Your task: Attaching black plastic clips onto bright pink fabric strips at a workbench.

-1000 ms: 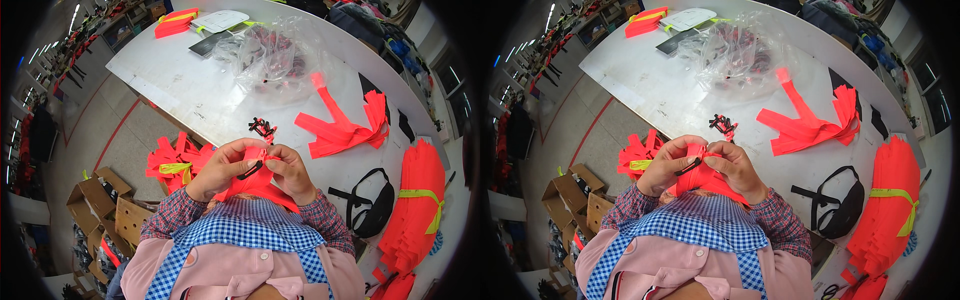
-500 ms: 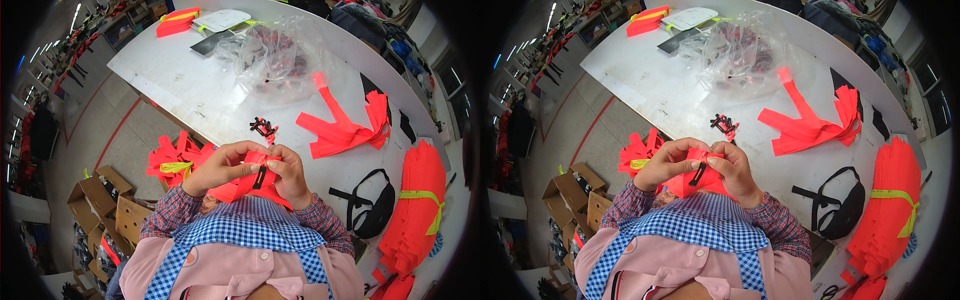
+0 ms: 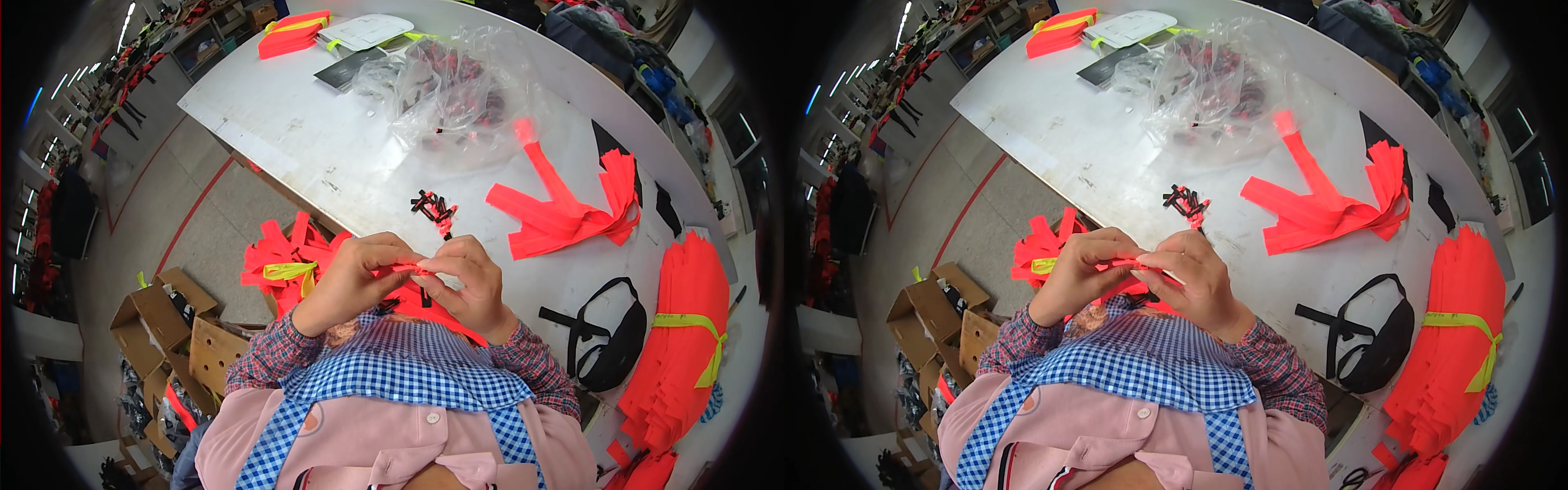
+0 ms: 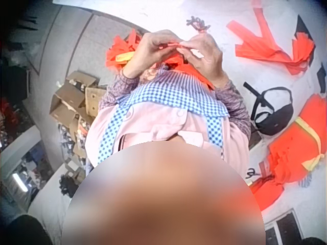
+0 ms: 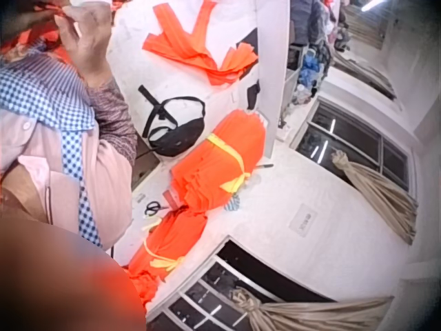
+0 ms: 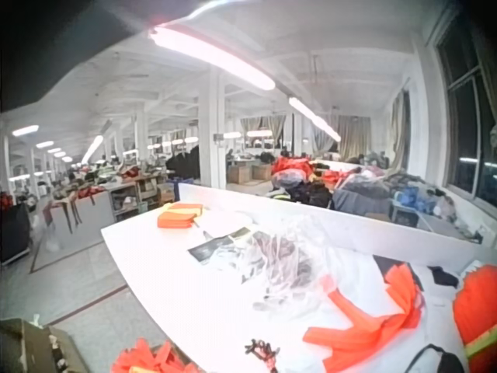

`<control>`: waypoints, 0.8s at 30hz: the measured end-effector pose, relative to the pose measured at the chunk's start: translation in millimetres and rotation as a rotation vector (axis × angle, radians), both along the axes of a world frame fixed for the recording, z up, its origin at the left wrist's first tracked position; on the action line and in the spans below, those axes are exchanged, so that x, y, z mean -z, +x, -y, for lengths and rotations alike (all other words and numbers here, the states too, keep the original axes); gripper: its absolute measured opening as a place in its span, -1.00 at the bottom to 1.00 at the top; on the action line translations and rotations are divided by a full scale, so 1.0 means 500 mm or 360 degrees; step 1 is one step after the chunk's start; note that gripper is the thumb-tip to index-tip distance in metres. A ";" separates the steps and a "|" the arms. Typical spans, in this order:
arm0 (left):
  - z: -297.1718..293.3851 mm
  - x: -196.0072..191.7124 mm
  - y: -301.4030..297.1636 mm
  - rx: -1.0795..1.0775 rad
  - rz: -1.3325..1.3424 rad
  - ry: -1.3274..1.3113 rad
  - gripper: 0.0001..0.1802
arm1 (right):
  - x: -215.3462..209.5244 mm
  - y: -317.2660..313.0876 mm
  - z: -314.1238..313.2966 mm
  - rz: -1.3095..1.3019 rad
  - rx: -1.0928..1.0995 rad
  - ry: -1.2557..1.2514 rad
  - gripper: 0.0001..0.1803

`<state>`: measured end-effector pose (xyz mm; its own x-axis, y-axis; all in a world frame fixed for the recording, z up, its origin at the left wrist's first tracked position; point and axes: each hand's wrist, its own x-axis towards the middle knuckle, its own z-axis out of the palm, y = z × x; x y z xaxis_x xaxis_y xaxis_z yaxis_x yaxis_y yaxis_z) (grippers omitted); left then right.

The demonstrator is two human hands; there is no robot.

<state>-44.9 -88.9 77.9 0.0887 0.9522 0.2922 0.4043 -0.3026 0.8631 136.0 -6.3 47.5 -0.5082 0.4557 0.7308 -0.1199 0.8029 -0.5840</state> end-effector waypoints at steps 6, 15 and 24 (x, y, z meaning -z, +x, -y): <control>0.000 -0.001 -0.003 0.0076 0.0203 -0.0162 -0.77 | -0.003 0.006 0.000 0.0015 0.0004 0.0145 -0.73; -0.001 0.000 -0.004 0.0140 0.0297 -0.0167 -0.78 | 0.001 0.005 0.001 0.0010 -0.0111 0.0008 -0.74; -0.008 -0.002 0.000 0.0170 0.0139 -0.0162 -0.79 | 0.017 0.004 -0.003 0.0009 -0.0217 -0.0178 -0.79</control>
